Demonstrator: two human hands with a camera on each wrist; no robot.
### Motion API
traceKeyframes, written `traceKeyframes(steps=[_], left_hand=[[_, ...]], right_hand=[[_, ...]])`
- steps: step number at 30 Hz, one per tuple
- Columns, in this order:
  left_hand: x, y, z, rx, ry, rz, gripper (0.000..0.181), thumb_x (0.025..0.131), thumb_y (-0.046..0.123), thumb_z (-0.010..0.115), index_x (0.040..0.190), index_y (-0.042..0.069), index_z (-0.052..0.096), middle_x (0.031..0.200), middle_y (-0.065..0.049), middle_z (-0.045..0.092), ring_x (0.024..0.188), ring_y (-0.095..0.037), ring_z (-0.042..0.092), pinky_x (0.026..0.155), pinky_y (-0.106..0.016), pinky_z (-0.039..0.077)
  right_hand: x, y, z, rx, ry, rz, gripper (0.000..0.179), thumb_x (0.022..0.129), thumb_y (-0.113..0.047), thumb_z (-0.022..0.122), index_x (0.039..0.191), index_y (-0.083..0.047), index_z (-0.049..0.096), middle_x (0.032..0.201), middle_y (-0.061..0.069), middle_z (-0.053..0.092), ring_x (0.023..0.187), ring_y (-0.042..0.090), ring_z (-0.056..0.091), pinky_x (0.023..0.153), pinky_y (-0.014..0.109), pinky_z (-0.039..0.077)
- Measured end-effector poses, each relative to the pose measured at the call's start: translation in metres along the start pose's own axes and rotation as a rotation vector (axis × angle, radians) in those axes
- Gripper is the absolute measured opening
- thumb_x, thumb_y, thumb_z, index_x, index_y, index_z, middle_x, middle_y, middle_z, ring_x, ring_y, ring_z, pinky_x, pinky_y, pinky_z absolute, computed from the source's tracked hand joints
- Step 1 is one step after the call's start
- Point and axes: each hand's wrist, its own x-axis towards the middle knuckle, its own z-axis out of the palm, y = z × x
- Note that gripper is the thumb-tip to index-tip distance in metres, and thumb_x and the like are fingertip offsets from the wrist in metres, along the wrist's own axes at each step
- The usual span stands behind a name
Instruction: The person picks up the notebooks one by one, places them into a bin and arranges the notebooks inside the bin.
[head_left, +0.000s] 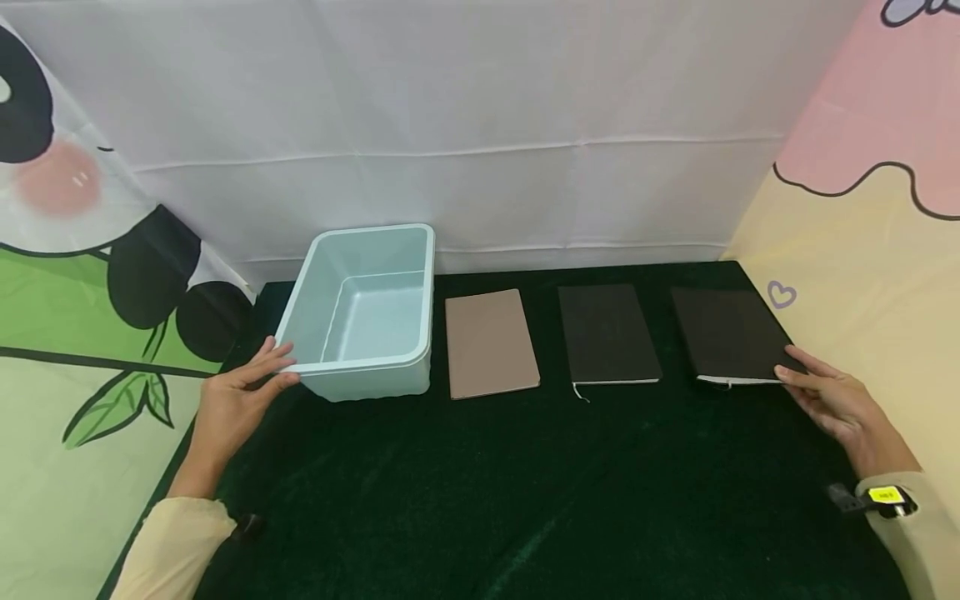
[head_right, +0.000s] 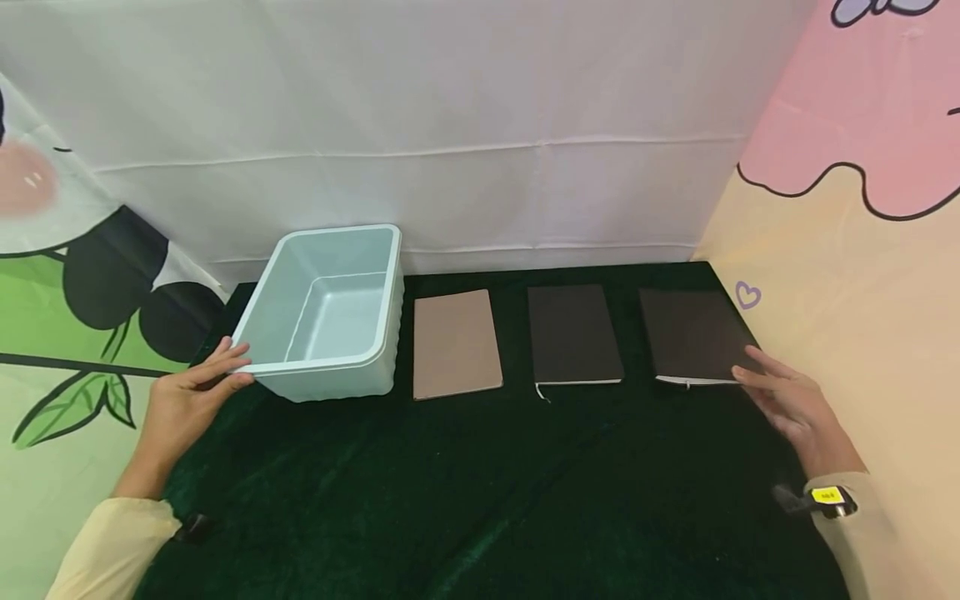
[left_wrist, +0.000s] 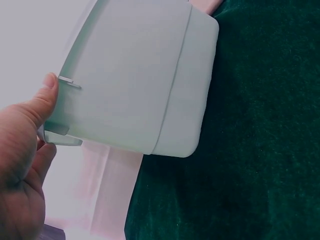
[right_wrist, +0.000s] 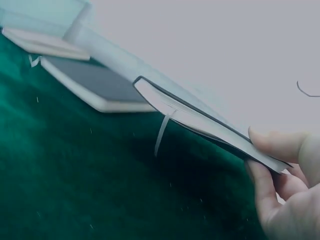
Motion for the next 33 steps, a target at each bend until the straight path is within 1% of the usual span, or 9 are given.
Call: traceKeyframes(steps=[7, 12, 15, 18, 21, 23, 27, 30, 33], left_hand=[[0.000, -0.001, -0.002, 0.005, -0.003, 0.001, 0.033, 0.089, 0.009, 0.080, 0.121, 0.004, 0.075, 0.137, -0.009, 0.064, 0.141, -0.003, 0.045, 0.103, -0.005, 0.035], [0.001, 0.000, -0.002, 0.004, -0.003, 0.015, 0.032, 0.088, 0.008, 0.080, 0.120, 0.004, 0.076, 0.136, -0.011, 0.065, 0.141, -0.005, 0.046, 0.103, -0.005, 0.035], [0.001, 0.000, -0.003, 0.008, -0.007, 0.010, 0.031, 0.088, 0.009, 0.080, 0.119, 0.005, 0.076, 0.135, -0.011, 0.066, 0.141, -0.005, 0.046, 0.105, -0.006, 0.035], [0.001, -0.001, -0.003, 0.004, -0.014, 0.004, 0.031, 0.089, 0.010, 0.080, 0.119, 0.005, 0.076, 0.136, -0.010, 0.065, 0.142, -0.005, 0.045, 0.107, -0.008, 0.035], [0.002, -0.001, -0.003, -0.009, -0.015, 0.014, 0.031, 0.089, 0.009, 0.080, 0.119, 0.003, 0.076, 0.135, -0.010, 0.066, 0.142, -0.005, 0.045, 0.106, -0.007, 0.035], [0.002, 0.000, -0.003, -0.017, -0.013, 0.026, 0.031, 0.088, 0.007, 0.080, 0.118, 0.003, 0.076, 0.134, -0.011, 0.066, 0.141, -0.006, 0.046, 0.104, -0.006, 0.036], [0.003, 0.000, -0.003, -0.032, -0.009, 0.047, 0.032, 0.087, 0.005, 0.080, 0.118, 0.002, 0.076, 0.133, -0.011, 0.067, 0.140, -0.005, 0.047, 0.103, -0.005, 0.036], [0.004, 0.000, -0.003, -0.029, -0.011, 0.045, 0.032, 0.088, 0.005, 0.080, 0.119, 0.002, 0.075, 0.133, -0.010, 0.067, 0.140, -0.004, 0.047, 0.103, -0.005, 0.036], [0.004, 0.000, -0.003, -0.022, -0.015, 0.030, 0.032, 0.089, 0.008, 0.079, 0.120, 0.004, 0.076, 0.133, -0.008, 0.067, 0.140, -0.004, 0.047, 0.102, -0.004, 0.036]], right_hand=[[-0.009, -0.002, 0.020, 0.193, -0.044, -0.015, 0.039, 0.099, 0.010, 0.056, 0.107, -0.019, 0.082, 0.103, -0.002, 0.061, 0.091, 0.013, 0.069, 0.082, 0.023, 0.058], [-0.015, -0.006, 0.041, 0.263, -0.073, -0.039, 0.039, 0.099, 0.011, 0.055, 0.110, -0.017, 0.081, 0.106, 0.000, 0.062, 0.093, 0.014, 0.067, 0.081, 0.023, 0.058], [-0.018, -0.008, 0.056, 0.265, -0.104, -0.059, 0.040, 0.099, 0.012, 0.054, 0.111, -0.017, 0.080, 0.109, 0.000, 0.056, 0.093, 0.014, 0.064, 0.080, 0.023, 0.057], [-0.022, -0.009, 0.072, 0.286, -0.143, -0.058, 0.041, 0.100, 0.011, 0.052, 0.114, -0.016, 0.079, 0.111, 0.001, 0.054, 0.092, 0.015, 0.064, 0.078, 0.023, 0.056], [-0.024, -0.010, 0.090, 0.294, -0.185, -0.058, 0.041, 0.101, 0.011, 0.051, 0.117, -0.016, 0.078, 0.114, 0.000, 0.052, 0.093, 0.015, 0.063, 0.078, 0.023, 0.055], [-0.024, -0.011, 0.103, 0.291, -0.211, -0.062, 0.041, 0.101, 0.011, 0.051, 0.118, -0.015, 0.077, 0.114, 0.001, 0.054, 0.094, 0.015, 0.064, 0.078, 0.023, 0.055], [-0.022, -0.013, 0.130, 0.296, -0.249, -0.060, 0.041, 0.100, 0.012, 0.051, 0.120, -0.015, 0.076, 0.114, 0.004, 0.061, 0.097, 0.016, 0.067, 0.079, 0.024, 0.055], [-0.019, -0.015, 0.150, 0.306, -0.263, -0.048, 0.041, 0.100, 0.013, 0.052, 0.119, -0.014, 0.077, 0.113, 0.006, 0.064, 0.098, 0.017, 0.068, 0.078, 0.024, 0.055], [-0.016, -0.016, 0.170, 0.302, -0.283, -0.040, 0.040, 0.099, 0.012, 0.053, 0.119, -0.014, 0.077, 0.114, 0.006, 0.063, 0.099, 0.016, 0.068, 0.079, 0.024, 0.055]])
